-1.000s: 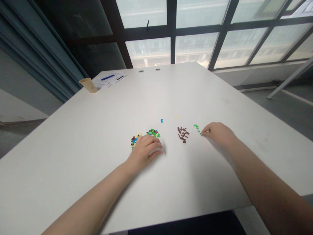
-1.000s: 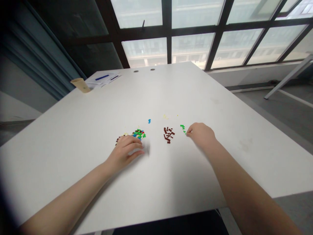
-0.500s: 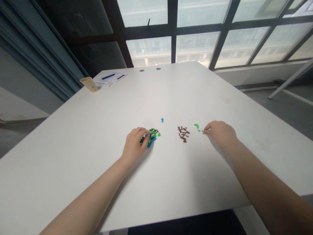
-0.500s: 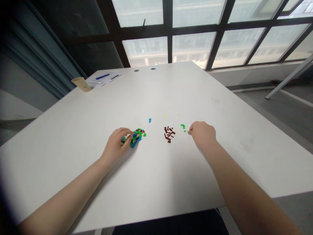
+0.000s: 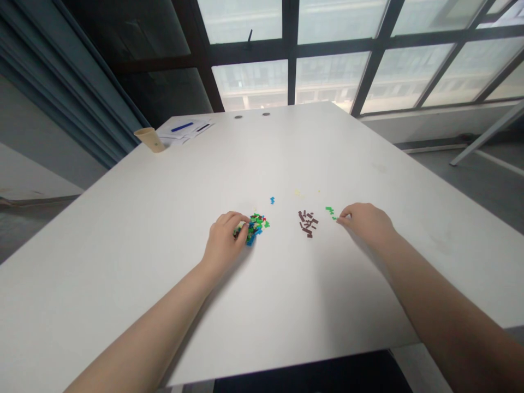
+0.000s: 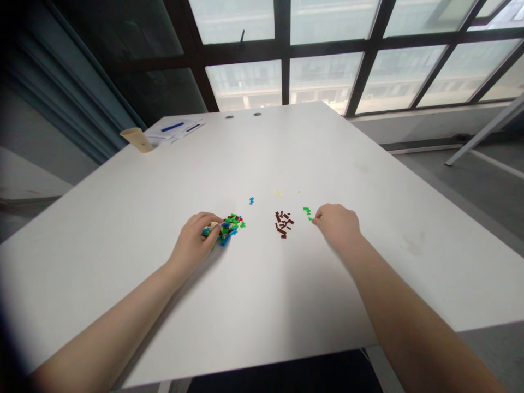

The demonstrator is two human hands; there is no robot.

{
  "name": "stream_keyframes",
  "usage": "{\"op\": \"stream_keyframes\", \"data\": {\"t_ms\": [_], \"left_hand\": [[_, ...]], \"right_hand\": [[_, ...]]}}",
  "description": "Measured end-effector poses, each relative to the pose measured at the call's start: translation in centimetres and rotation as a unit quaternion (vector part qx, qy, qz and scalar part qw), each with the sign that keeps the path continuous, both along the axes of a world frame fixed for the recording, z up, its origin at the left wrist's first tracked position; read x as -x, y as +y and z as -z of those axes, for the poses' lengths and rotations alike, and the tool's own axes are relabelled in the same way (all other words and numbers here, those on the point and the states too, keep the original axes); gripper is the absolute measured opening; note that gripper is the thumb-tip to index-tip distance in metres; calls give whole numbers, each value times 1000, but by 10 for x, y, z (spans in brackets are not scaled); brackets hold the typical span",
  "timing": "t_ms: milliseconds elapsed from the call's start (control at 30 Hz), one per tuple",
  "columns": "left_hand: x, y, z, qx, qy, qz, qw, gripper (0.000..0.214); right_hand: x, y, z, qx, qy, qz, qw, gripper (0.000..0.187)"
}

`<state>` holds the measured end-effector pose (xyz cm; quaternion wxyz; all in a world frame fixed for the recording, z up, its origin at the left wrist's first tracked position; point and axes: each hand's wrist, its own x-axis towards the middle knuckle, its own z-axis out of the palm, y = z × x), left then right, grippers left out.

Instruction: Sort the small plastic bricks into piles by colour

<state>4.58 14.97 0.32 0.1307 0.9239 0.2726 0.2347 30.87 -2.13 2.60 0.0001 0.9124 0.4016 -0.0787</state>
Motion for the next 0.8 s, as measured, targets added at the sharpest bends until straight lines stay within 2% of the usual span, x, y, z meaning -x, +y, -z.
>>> {"op": "stream_keyframes", "data": {"t_ms": [267, 400, 533, 667, 800], "left_hand": [[-1, 0, 2, 2, 18, 32, 999, 18], [-2, -1, 2, 7, 30, 59, 998, 18], [-3, -2, 1, 9, 37, 61, 997, 19], [-3, -2, 1, 5, 33, 61, 998, 19], [-2, 0, 3, -1, 36, 59, 998, 19]], "right_hand": [[-2, 0, 4, 11, 15, -38, 999, 24], [3, 1, 1, 30, -18, -40, 999, 25], [9, 2, -2, 41, -46, -33, 998, 25], [13, 2, -4, 15, -35, -41, 998, 23], [16, 3, -2, 27, -32, -39, 998, 21]]}}
